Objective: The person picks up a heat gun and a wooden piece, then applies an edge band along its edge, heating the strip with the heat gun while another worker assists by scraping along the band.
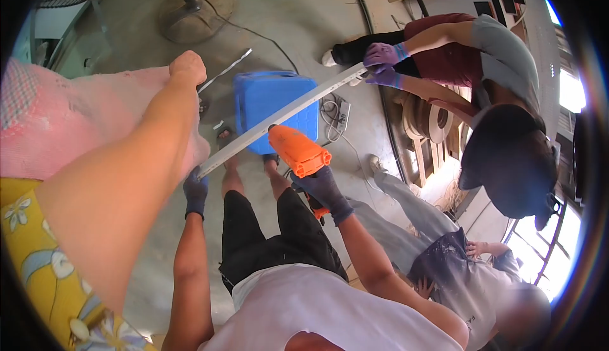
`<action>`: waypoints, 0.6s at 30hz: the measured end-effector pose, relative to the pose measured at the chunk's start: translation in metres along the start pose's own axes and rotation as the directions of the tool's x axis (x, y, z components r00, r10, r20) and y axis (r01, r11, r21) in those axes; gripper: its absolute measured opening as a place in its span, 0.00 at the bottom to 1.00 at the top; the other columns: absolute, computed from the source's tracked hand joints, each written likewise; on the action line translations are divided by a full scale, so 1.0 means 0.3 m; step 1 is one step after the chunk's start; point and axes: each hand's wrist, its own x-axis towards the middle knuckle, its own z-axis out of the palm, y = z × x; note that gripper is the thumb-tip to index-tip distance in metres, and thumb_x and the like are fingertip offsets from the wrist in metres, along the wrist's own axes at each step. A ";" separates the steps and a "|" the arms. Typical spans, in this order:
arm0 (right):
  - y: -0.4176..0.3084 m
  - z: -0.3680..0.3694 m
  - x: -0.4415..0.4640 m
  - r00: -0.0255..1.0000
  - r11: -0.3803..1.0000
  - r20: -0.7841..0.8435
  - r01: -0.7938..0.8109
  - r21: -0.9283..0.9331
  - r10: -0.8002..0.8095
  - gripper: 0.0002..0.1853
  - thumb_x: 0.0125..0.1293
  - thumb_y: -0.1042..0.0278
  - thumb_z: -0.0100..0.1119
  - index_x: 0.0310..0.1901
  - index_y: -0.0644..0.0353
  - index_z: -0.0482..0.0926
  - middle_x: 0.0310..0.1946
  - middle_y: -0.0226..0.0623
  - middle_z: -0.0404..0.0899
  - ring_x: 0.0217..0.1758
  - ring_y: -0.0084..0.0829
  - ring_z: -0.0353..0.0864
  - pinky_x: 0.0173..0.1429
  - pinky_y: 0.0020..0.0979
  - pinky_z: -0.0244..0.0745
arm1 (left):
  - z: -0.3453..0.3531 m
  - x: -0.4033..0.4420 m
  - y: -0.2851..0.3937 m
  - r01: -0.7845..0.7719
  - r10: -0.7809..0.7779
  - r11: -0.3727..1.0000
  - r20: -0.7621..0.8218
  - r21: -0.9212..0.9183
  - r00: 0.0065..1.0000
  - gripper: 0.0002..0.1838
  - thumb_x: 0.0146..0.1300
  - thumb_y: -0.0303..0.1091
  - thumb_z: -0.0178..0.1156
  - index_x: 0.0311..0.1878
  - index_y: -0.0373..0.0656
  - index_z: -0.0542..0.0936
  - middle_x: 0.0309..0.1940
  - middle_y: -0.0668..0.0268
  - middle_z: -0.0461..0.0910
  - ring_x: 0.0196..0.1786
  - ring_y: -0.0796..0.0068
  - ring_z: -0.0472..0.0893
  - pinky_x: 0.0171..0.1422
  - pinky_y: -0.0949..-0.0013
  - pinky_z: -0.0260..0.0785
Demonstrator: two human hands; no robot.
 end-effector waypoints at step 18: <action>-0.013 -0.062 0.038 0.999 0.998 -0.013 -0.041 -0.037 0.040 0.21 0.64 0.73 0.65 0.58 0.62 0.75 0.38 0.30 0.81 0.34 0.22 0.85 0.37 0.28 0.84 | 0.015 -0.003 -0.049 -0.054 0.058 0.995 -0.042 0.081 0.997 0.20 0.60 0.34 0.60 0.55 0.40 0.83 0.45 0.48 0.85 0.49 0.46 0.84 0.54 0.53 0.77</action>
